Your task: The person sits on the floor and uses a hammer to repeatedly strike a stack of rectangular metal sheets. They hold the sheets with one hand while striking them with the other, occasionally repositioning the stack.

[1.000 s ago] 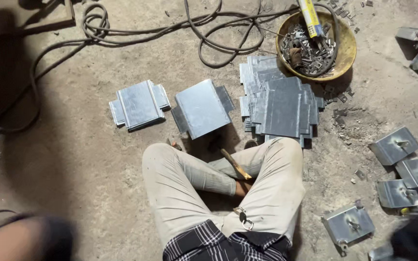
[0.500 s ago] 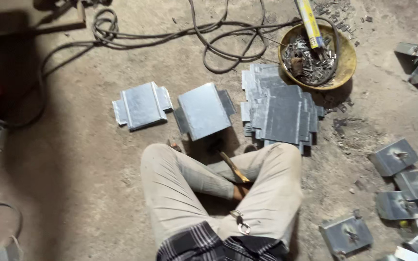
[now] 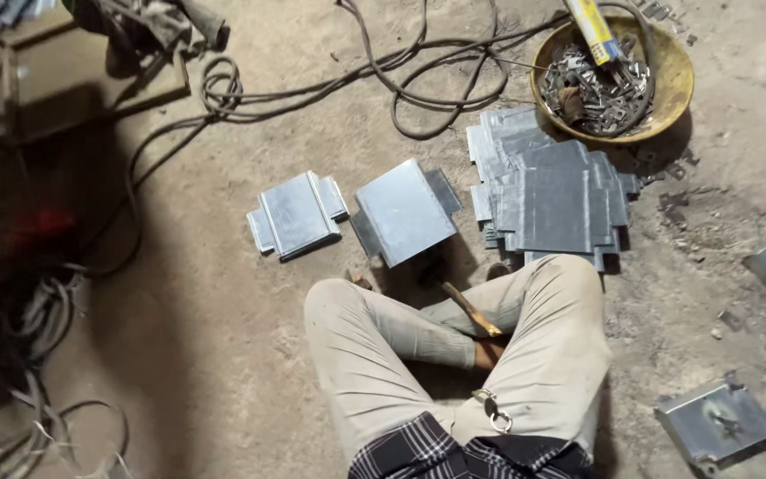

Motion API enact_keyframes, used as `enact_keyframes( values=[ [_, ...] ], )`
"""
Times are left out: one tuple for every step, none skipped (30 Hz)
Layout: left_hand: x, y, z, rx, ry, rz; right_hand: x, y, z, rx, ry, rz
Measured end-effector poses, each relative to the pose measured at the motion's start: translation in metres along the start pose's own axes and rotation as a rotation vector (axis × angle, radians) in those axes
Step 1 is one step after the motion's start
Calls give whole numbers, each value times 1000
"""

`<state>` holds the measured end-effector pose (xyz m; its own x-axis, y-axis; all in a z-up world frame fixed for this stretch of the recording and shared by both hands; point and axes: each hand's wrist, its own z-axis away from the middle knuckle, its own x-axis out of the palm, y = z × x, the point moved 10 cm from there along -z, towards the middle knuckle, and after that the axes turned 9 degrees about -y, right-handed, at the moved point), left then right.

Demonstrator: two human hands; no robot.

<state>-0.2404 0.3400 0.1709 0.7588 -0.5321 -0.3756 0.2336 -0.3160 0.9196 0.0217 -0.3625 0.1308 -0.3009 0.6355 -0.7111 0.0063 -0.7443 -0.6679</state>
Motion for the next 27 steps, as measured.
enact_keyframes(
  values=[
    [-7, -1, 5, -8, 3, -6, 2, 5, 0, 4, -6, 5],
    [-13, 1, 13, -1, 5, 24, 1, 11, 1, 10, -5, 11],
    [-35, 13, 16, 10, 18, 17, 12, 11, 1, 7, -14, -1],
    [-52, 27, 19, 22, 30, 11, 20, 11, 1, 4, -21, -17],
    [-61, 41, 18, 42, 38, 9, 28, 10, 0, -1, -20, -30],
    [-70, 56, 17, 65, 48, 10, 38, 7, -2, -2, -21, -40],
    [-60, 75, 1, 105, 37, 29, 38, 6, -10, -3, 1, -57],
    [-51, 93, -13, 140, 28, 42, 40, 3, -18, 0, 23, -74],
    [-39, 111, -26, 176, 20, 53, 38, 4, -24, 3, 53, -86],
    [-27, 130, -37, 230, 11, 100, 36, 4, -29, 11, 81, -98],
    [-16, 134, -33, 242, 7, 126, 34, 12, -28, 15, 87, -93],
    [-3, 137, -28, 262, 0, 152, 32, 19, -27, 25, 95, -82],
    [15, 126, -10, 250, -7, 187, 28, 36, -18, 43, 85, -51],
    [32, 115, 7, 235, -17, 218, 22, 51, -9, 59, 79, -17],
    [49, 105, 20, 228, -30, 250, 20, 60, -1, 71, 78, 5],
    [65, 95, 33, 219, -47, 279, 14, 69, 5, 78, 80, 33],
    [65, 90, 48, 225, -35, 293, 16, 71, 8, 69, 78, 20],
    [65, 87, 64, 226, -34, 306, 16, 74, 11, 52, 68, 6],
    [70, 90, 71, 238, -42, 323, 11, 76, 8, 34, 74, -14],
    [75, 95, 78, 250, -51, 339, 3, 79, 3, 16, 68, -32],
    [84, 108, 76, 275, -72, 366, -7, 83, -5, 2, 68, -55],
    [93, 121, 73, 293, -99, 388, -13, 89, -14, -9, 63, -71],
    [104, 135, 68, 312, -129, 417, -13, 98, -20, -3, 45, -79],
    [116, 147, 62, 328, -175, 456, 12, 104, -26, 33, -11, -76],
    [126, 155, 59, 328, -215, 484, 44, 110, -27, 57, -69, -62],
    [137, 159, 55, 328, -253, 511, 88, 116, -24, 106, -154, -40],
    [179, 152, 54, 296, -303, 537, 133, 124, -21, 174, -248, 11]
  ],
)
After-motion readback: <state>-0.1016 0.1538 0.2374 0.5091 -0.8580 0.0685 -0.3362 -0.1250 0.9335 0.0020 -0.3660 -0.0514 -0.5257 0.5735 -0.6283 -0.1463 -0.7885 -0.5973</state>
